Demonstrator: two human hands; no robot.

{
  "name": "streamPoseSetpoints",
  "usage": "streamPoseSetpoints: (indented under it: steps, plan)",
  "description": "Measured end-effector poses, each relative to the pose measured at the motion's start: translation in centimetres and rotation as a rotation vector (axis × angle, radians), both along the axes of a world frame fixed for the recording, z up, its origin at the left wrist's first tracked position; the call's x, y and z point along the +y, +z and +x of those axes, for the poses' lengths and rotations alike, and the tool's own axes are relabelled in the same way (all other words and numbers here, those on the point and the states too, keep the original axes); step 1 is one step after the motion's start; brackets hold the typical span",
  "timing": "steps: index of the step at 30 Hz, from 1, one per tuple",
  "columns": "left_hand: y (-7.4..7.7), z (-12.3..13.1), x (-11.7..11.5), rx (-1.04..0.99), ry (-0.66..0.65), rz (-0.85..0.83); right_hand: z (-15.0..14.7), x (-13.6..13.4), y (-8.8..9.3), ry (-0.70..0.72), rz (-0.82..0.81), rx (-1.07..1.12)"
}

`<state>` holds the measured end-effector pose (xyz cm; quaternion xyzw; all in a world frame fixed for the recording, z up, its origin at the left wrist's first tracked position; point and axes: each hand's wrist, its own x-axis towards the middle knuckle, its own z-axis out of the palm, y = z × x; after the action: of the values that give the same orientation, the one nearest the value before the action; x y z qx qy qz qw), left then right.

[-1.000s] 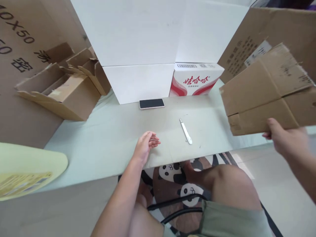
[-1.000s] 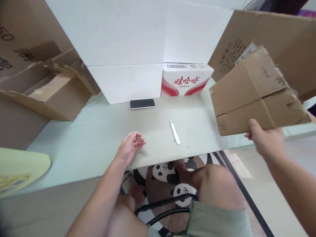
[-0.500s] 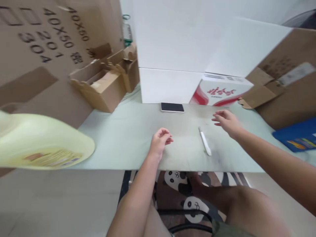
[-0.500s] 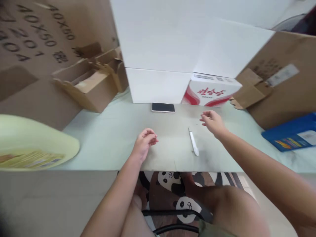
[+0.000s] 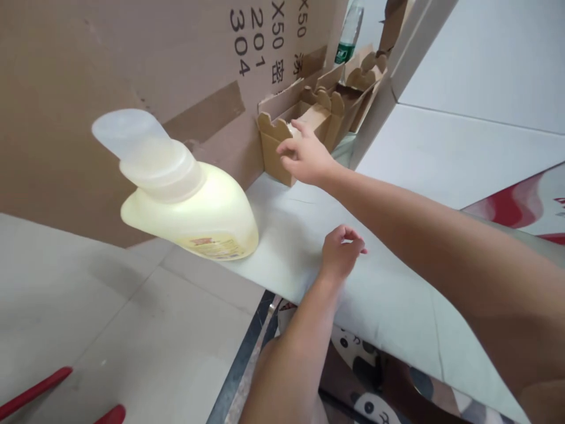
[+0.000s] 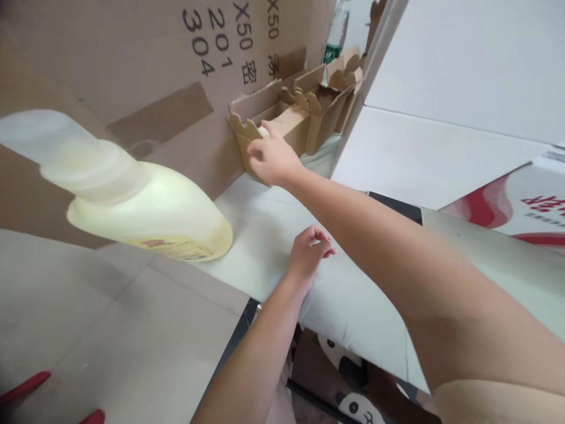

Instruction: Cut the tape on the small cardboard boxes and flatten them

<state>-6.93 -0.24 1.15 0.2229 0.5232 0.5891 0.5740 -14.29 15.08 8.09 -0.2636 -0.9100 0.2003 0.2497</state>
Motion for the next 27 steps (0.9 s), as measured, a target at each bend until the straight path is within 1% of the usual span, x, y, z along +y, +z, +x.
streamPoseSetpoints:
  steps: [2,3,4,5,7,9,11,13,14,15,16,18,19,21,23,24,27]
  plan:
    - [-0.1,-0.5,0.2,0.026,0.029,-0.016,-1.3,0.0,0.1,-0.003,-0.020,-0.033]
    - [-0.1,-0.7,0.2,0.043,0.072,-0.012,-1.1,-0.2,0.2,-0.018,-0.039,-0.033]
    - [-0.1,-1.0,0.1,0.065,0.141,0.002,-0.4,-0.6,0.3,-0.039,-0.062,-0.018]
    - [0.0,-1.2,-0.1,0.099,0.237,0.029,0.8,-1.2,0.5,-0.062,-0.089,0.009]
    - [0.3,-1.6,-0.8,0.199,0.466,0.109,4.8,-3.0,0.9,-0.118,-0.149,0.081]
    - [0.7,-2.0,-2.0,0.301,0.634,0.196,10.2,-5.5,1.3,-0.167,-0.216,0.119]
    - [1.0,-2.3,-3.2,0.368,0.723,0.261,16.4,-8.5,1.6,-0.180,-0.219,0.132]
    - [1.2,-2.5,-4.2,0.403,0.773,0.315,22.7,-11.9,1.5,-0.162,-0.237,0.210]
    - [1.2,-2.5,-4.5,0.411,0.782,0.343,25.6,-13.6,1.3,-0.165,-0.278,0.300]
    - [1.2,-2.5,-4.7,0.406,0.769,0.380,28.2,-15.3,1.2,-0.183,-0.285,0.367]
    - [1.2,-2.4,-4.7,0.392,0.730,0.429,30.6,-17.0,1.1,-0.187,-0.272,0.366]
    - [1.3,-1.7,-4.4,0.323,0.607,0.529,34.2,-20.0,1.1,-0.173,-0.167,0.223]
    - [1.3,-1.2,-4.2,0.292,0.517,0.581,35.6,-21.2,1.1,-0.148,-0.095,0.134]
    - [1.5,0.1,-3.7,0.241,0.366,0.653,37.5,-23.0,1.3,-0.128,0.027,-0.002]
    - [1.8,1.5,-3.2,0.224,0.282,0.681,38.7,-24.1,1.4,-0.162,0.070,-0.061]
    - [1.9,2.1,-3.0,0.221,0.273,0.685,39.1,-24.4,1.4,-0.190,0.065,-0.083]
    - [2.1,3.2,-2.3,0.179,0.309,0.692,40.4,-24.9,1.2,-0.306,0.027,-0.140]
